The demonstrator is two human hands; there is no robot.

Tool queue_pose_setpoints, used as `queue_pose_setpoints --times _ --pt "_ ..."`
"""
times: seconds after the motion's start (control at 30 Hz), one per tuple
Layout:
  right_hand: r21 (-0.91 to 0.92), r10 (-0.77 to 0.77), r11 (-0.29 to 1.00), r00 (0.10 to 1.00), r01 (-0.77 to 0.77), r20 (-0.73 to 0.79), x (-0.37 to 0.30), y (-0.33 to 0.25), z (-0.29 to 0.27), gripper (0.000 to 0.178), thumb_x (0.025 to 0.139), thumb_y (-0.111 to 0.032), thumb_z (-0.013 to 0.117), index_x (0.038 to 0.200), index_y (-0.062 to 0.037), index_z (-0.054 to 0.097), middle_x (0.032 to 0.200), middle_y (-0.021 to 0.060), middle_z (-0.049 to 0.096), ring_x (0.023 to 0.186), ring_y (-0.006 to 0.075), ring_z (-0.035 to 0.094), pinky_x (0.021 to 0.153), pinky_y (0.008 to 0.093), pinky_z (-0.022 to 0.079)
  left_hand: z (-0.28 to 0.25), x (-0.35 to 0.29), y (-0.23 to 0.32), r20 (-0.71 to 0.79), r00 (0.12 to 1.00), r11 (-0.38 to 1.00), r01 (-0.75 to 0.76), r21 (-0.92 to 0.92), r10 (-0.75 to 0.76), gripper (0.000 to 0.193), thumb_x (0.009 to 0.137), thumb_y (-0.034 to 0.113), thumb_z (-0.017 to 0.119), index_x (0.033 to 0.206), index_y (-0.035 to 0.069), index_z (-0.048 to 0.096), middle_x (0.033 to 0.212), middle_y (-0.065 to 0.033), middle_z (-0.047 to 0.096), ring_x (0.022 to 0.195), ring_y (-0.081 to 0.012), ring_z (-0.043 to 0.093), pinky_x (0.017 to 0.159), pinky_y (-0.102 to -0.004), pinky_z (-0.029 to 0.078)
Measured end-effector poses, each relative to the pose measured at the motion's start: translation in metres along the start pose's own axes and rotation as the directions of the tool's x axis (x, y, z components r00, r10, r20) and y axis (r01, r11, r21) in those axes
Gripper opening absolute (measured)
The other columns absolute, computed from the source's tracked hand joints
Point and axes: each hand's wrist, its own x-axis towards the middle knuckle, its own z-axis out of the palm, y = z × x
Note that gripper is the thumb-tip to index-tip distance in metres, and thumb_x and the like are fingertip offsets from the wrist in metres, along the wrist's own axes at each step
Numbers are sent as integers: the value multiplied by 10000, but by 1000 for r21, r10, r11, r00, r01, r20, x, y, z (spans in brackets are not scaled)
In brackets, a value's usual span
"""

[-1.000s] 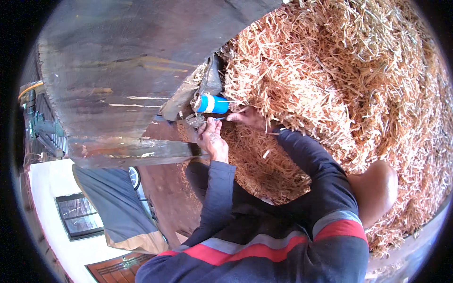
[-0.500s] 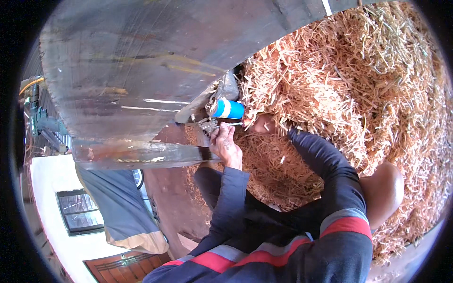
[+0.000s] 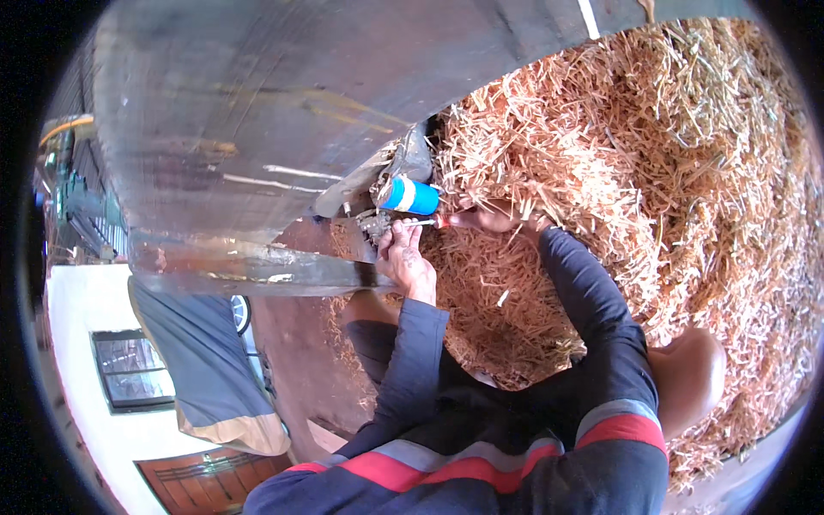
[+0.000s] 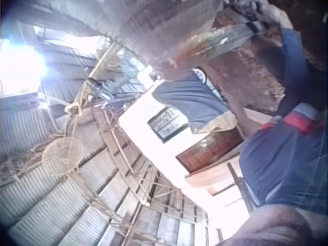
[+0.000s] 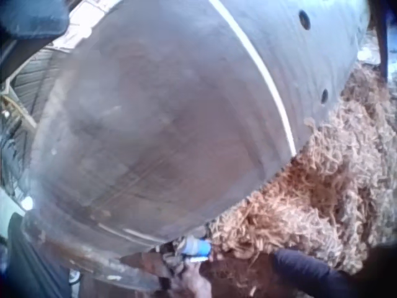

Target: The person assembles a switch component using a screwdriver, then installs it onto the underside of a wooden machine by hand and with the screwdriver.

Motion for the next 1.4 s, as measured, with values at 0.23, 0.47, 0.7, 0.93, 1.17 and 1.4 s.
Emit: queue_pose_setpoints --times 0.23,0.47,0.7,0.93,1.17,1.4 --pt "10 -46 999 991 47 -124 2 21 39 261 1025 -77 495 1265 22 518 1148 104 657 1017 196 613 857 372 518 1 -9 -9 83 996 999 -16 -34 19 173 896 77 734 988 -1 610 1013 -89 664 891 -180 646 814 -360 569" --pt "-221 149 956 968 -193 -201 -7 26 49 520 865 -230 746 1280 0 534 1169 241 620 1057 372 613 898 447 486 3 -1 -15 27 999 994 -38 103 35 142 840 8 767 870 18 629 830 -45 663 677 -128 622 640 -248 538" --pt "-280 -120 955 991 101 -52 -5 -49 35 310 898 -162 635 1159 1 600 949 234 683 877 375 675 770 453 516 -7 1 -4 71 997 999 -14 31 12 95 855 -20 722 912 -28 646 861 -71 670 716 -128 631 675 -264 528" --pt "-306 -273 935 913 178 -302 -6 -28 47 382 848 -108 674 1188 -32 517 867 189 683 795 398 673 689 495 512 -7 -3 10 157 982 993 96 76 -107 128 895 43 707 988 -20 645 1018 -107 691 880 -199 675 817 -358 558" --pt "-302 -64 953 962 -20 -266 -4 -50 46 401 852 -178 717 1174 -42 522 828 166 677 754 383 674 659 476 510 -25 31 53 410 850 884 431 -178 -332 546 913 406 702 1322 110 496 1302 -82 541 1231 -280 513 1073 -498 374" --pt "-286 -224 945 953 160 -205 -9 -56 50 329 934 -252 652 1176 -34 612 950 231 667 840 392 669 710 471 516 -5 46 72 367 837 901 435 5 -406 333 890 294 731 1126 85 623 1006 -90 677 907 -243 674 876 -389 514"
